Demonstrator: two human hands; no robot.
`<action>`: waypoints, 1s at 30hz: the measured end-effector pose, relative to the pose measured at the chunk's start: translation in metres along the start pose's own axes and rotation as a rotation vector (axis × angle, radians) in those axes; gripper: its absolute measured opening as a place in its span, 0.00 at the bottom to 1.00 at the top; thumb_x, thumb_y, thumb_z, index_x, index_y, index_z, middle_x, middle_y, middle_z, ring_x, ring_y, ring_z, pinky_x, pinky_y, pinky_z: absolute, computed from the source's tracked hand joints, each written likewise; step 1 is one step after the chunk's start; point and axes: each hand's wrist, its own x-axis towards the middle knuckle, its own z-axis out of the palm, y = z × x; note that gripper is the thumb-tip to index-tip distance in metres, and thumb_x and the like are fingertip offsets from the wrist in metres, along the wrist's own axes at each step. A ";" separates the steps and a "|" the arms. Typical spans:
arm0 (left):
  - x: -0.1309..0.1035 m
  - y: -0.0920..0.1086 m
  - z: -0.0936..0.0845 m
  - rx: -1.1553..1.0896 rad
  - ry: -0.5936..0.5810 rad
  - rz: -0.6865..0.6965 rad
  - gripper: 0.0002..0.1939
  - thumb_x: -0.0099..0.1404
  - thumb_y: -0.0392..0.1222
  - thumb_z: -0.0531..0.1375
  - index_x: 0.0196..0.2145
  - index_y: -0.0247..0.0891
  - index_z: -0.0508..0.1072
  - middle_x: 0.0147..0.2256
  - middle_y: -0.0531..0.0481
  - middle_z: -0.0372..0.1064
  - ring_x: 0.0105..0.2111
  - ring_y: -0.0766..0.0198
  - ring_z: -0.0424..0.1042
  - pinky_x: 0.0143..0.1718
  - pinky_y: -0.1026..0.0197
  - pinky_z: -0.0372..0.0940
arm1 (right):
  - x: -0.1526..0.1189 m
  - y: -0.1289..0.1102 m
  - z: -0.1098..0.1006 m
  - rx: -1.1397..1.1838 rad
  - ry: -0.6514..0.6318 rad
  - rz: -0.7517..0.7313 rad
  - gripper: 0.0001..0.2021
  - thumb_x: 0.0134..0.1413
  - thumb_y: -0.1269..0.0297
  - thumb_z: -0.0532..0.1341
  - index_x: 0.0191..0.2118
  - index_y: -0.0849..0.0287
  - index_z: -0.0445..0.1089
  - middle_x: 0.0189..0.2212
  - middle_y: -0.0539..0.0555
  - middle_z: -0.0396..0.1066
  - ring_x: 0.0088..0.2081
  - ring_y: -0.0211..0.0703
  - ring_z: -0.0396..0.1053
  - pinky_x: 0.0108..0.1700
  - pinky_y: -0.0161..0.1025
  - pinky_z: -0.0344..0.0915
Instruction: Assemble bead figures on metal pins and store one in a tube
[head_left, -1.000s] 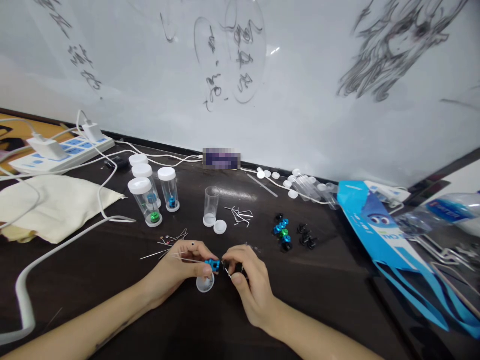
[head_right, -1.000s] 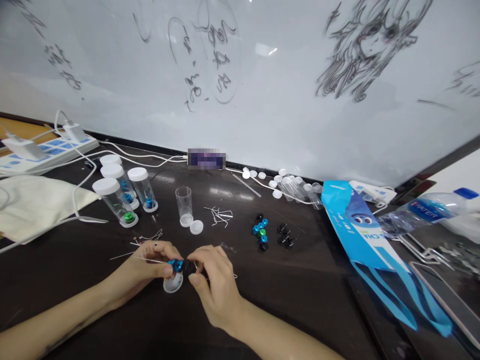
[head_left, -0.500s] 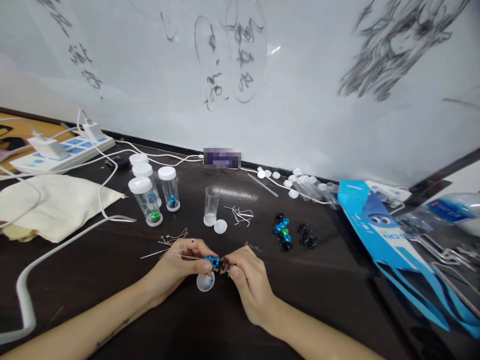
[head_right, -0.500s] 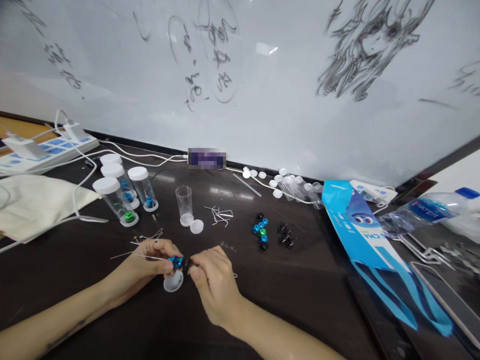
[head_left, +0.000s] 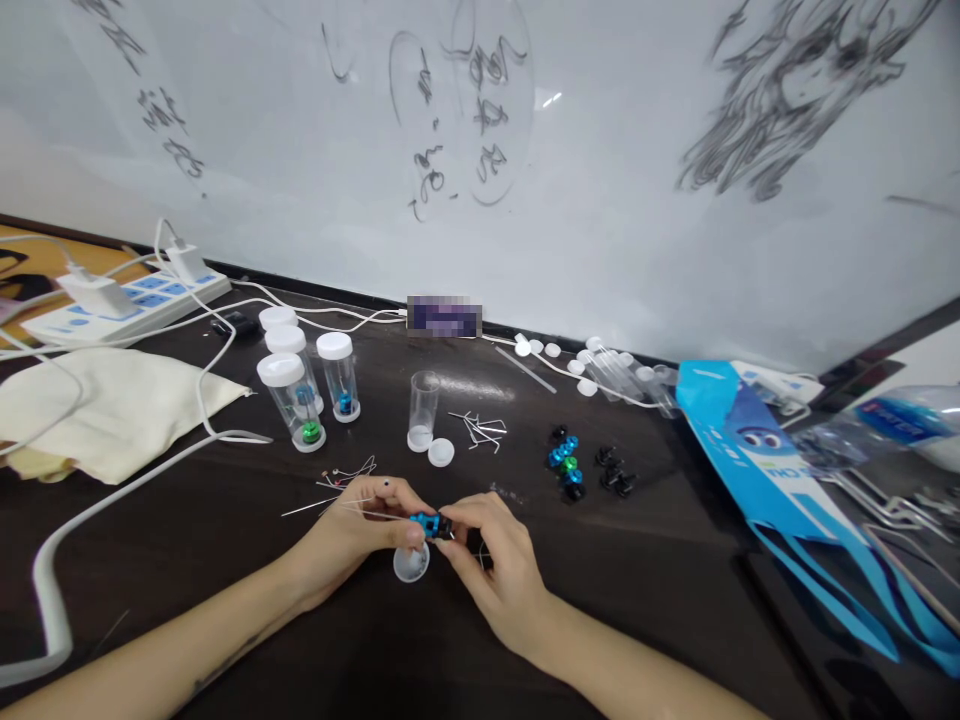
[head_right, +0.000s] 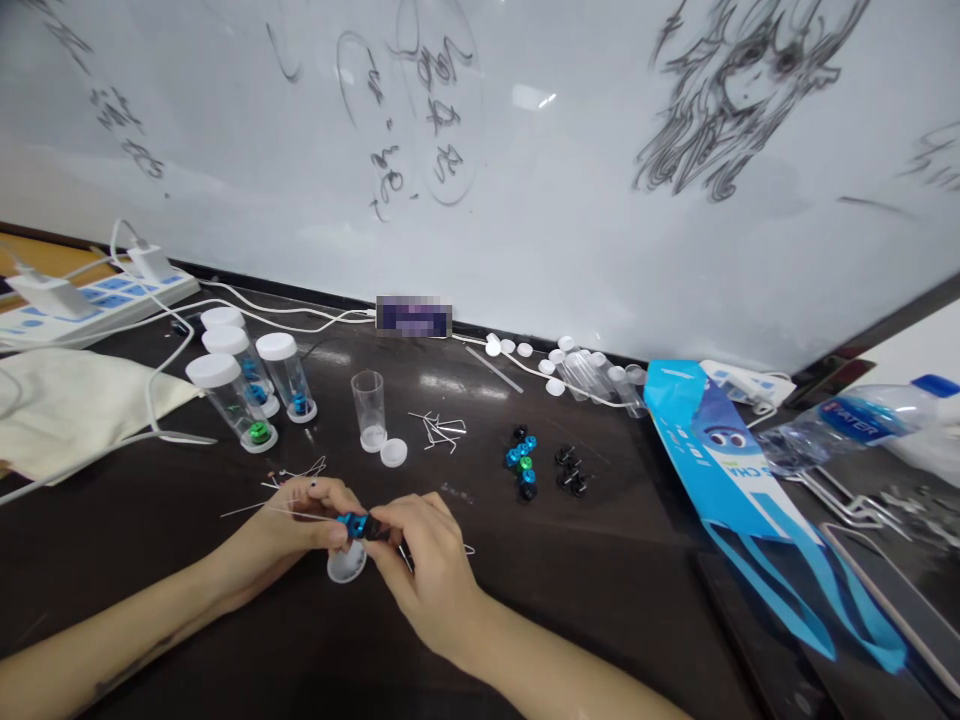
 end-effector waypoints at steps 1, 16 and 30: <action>0.000 0.000 0.000 0.003 -0.007 -0.003 0.09 0.48 0.36 0.73 0.28 0.34 0.79 0.27 0.50 0.75 0.27 0.67 0.71 0.30 0.67 0.63 | 0.000 0.000 0.000 -0.002 -0.007 0.015 0.05 0.65 0.65 0.57 0.43 0.58 0.66 0.31 0.51 0.69 0.32 0.41 0.67 0.39 0.41 0.61; 0.000 0.000 0.001 0.018 -0.031 -0.005 0.09 0.48 0.37 0.73 0.27 0.34 0.79 0.27 0.50 0.75 0.27 0.66 0.71 0.30 0.66 0.63 | 0.002 0.001 0.001 -0.011 0.013 0.009 0.05 0.65 0.62 0.58 0.38 0.57 0.67 0.28 0.51 0.69 0.32 0.43 0.67 0.37 0.41 0.61; -0.001 0.002 0.003 0.010 -0.032 -0.034 0.10 0.47 0.37 0.73 0.27 0.33 0.79 0.27 0.49 0.75 0.26 0.66 0.71 0.29 0.66 0.63 | 0.002 0.000 0.000 -0.021 0.002 0.032 0.09 0.65 0.59 0.57 0.34 0.57 0.67 0.26 0.50 0.68 0.30 0.42 0.66 0.36 0.42 0.62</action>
